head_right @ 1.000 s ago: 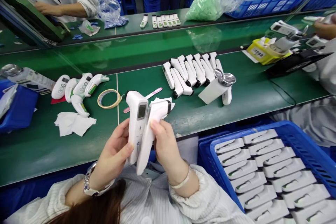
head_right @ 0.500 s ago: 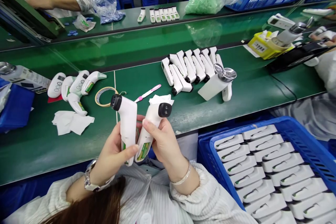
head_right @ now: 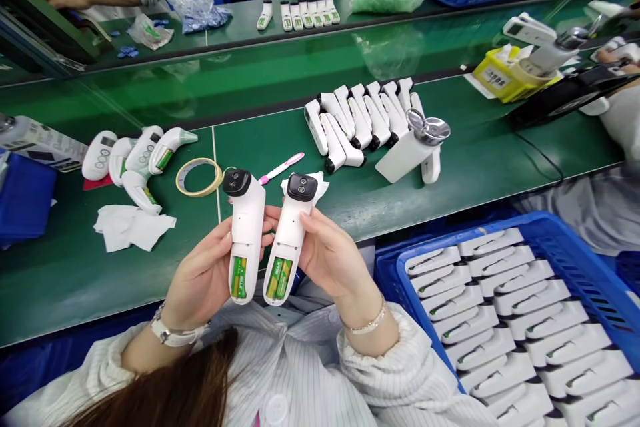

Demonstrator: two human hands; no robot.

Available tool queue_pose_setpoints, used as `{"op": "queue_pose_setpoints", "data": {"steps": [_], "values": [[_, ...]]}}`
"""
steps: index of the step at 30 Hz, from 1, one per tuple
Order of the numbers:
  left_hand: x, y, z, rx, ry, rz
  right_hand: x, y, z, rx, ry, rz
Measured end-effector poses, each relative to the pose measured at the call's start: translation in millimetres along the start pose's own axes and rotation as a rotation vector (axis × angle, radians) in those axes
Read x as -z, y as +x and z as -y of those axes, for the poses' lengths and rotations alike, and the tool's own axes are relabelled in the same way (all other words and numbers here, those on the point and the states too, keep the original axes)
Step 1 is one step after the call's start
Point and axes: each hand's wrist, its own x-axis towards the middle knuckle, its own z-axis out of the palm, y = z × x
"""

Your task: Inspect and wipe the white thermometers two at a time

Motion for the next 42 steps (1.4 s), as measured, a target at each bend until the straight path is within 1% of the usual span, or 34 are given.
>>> {"op": "queue_pose_setpoints", "data": {"steps": [7,11,15,21,23,24,26,29,32,35,38,42], "values": [[2,1,3,-0.008,0.034,0.005,3,1,-2,0.026,-0.082,0.022],[6,2,11,-0.073,0.076,0.045,5,0,-2,0.068,-0.201,0.01],[12,2,21,-0.145,0.122,0.092,6,-1,-2,0.079,-0.284,0.002],[19,1,26,-0.167,0.178,0.115,7,-2,-4,0.13,-0.323,0.032],[21,1,27,-0.172,0.186,0.118,6,-4,-5,0.143,-0.37,0.033],[22,1,27,-0.18,0.199,0.114,6,-5,-5,0.168,-0.416,0.015],[24,1,26,-0.248,0.257,0.087,5,-8,-6,0.254,-0.553,-0.07],[27,3,21,-0.405,0.435,0.014,4,-12,-7,0.417,-0.798,-0.219],[27,3,16,-0.504,0.623,-0.073,3,-15,-8,0.56,-0.963,-0.298],[29,2,13,-0.597,0.736,-0.129,2,-15,-10,0.687,-1.06,-0.336],[34,1,13,-0.683,0.842,-0.115,3,-15,-10,0.772,-1.156,-0.342],[38,0,13,-0.739,0.942,-0.085,6,-16,-10,0.815,-1.227,-0.331]]}}
